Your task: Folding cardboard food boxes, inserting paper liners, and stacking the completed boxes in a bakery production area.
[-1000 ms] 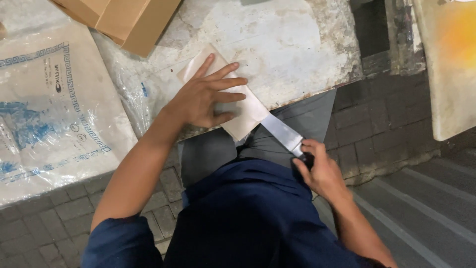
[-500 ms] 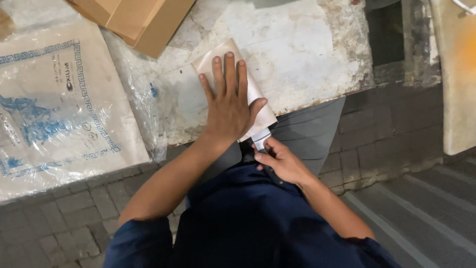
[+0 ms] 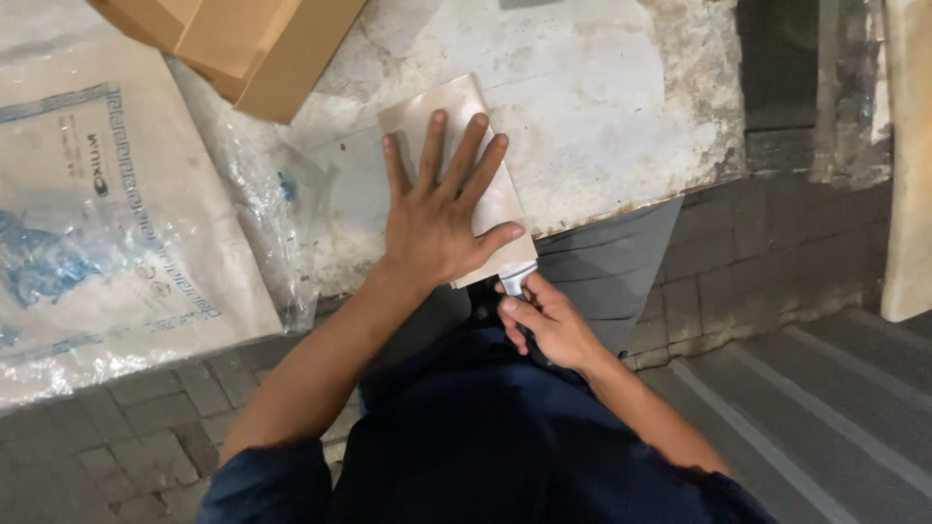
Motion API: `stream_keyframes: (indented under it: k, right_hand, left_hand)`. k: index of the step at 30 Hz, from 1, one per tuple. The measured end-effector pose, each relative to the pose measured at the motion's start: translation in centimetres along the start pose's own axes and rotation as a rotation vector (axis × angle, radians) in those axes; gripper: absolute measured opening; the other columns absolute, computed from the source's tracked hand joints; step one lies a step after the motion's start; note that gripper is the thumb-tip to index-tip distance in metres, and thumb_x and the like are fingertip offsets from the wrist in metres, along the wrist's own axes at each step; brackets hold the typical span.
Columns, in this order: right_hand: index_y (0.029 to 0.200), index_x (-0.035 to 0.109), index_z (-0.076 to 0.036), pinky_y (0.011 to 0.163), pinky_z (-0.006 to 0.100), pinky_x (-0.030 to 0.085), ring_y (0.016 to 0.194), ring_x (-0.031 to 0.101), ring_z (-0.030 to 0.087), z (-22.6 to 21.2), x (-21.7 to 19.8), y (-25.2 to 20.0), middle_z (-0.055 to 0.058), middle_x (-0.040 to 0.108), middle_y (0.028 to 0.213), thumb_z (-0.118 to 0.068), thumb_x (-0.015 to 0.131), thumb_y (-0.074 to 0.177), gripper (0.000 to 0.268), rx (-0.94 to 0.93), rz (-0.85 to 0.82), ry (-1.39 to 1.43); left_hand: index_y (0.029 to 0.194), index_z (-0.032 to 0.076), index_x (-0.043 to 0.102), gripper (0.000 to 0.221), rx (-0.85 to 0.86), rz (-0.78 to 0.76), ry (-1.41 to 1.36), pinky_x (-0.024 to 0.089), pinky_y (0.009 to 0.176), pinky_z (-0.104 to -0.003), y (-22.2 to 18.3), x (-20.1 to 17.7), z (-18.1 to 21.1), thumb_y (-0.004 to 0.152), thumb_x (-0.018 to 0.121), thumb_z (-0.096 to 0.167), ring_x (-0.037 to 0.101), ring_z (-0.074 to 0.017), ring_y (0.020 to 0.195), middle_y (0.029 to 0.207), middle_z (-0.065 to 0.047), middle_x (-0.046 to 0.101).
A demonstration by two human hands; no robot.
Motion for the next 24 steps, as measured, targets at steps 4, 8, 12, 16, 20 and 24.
stream_keyframes:
  k: [4,8,12,16,20,24]
  right_hand:
    - [0.111,0.053,0.007,0.04,0.031,0.051,0.044,0.058,0.02,-0.1,-0.2,-1.1,0.015,0.056,0.068,-0.008,0.052,0.099,0.019,0.007,0.002,-0.007]
    - [0.113,0.052,0.006,0.041,0.031,0.051,0.044,0.056,0.019,-0.9,0.6,0.2,0.013,0.054,0.068,-0.007,0.049,0.1,0.019,-0.032,0.019,0.008]
    - [0.102,0.057,0.007,0.042,0.03,0.047,0.041,0.055,0.018,-2.0,-0.2,-1.2,0.013,0.056,0.062,-0.005,0.051,0.099,0.014,-0.045,0.041,-0.046]
    - [0.107,0.058,0.007,0.043,0.031,0.048,0.04,0.055,0.019,0.0,-1.0,-2.3,0.013,0.056,0.063,0.001,0.05,0.098,0.014,-0.061,0.075,0.0]
    - [0.108,0.057,0.006,0.045,0.03,0.049,0.04,0.056,0.019,-0.9,-1.1,-1.1,0.015,0.056,0.062,-0.002,0.053,0.098,0.013,-0.13,0.05,0.057]
    - [0.104,0.059,0.008,0.048,0.031,0.046,0.036,0.054,0.02,-0.9,-2.0,-2.8,0.014,0.056,0.052,0.003,0.051,0.096,0.013,-0.087,0.045,-0.073]
  left_hand:
    - [0.161,0.026,0.01,0.095,0.011,-0.051,0.048,0.001,0.111,-0.078,0.2,0.2,-0.4,0.09,0.031,0.086,-0.001,-0.0407,0.15,0.166,0.0,0.004]
    - [0.16,0.02,0.016,0.095,0.034,0.005,0.04,0.003,0.108,-0.079,0.5,-0.4,-0.1,0.091,0.037,0.082,0.007,-0.0462,0.148,0.166,-0.003,0.013]
    - [0.16,0.019,0.018,0.096,0.032,-0.02,0.036,0.005,0.107,-0.08,0.6,-0.9,-0.2,0.09,0.039,0.081,0.007,-0.049,0.147,0.166,-0.003,0.014]
    - [0.16,0.018,0.013,0.101,0.023,-0.086,0.057,0.005,0.109,-0.079,0.6,-0.4,-0.2,0.088,0.037,0.084,0.004,-0.0496,0.147,0.166,-0.004,0.01]
    - [0.16,0.017,0.016,0.098,0.026,-0.084,0.057,0.007,0.108,-0.08,0.8,-0.8,-0.1,0.089,0.039,0.081,0.006,-0.0521,0.145,0.165,-0.007,0.014]
    - [0.16,0.018,0.012,0.099,0.021,-0.077,0.072,0.004,0.107,-0.08,0.7,-0.9,-0.2,0.09,0.037,0.083,0.003,-0.0533,0.145,0.166,-0.005,0.007]
Point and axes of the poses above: each hand's wrist, its own y-axis towards the middle knuckle, its own x-axis out of the palm, z = x × y, the point moved 7 cm from there along y, towards the middle knuckle
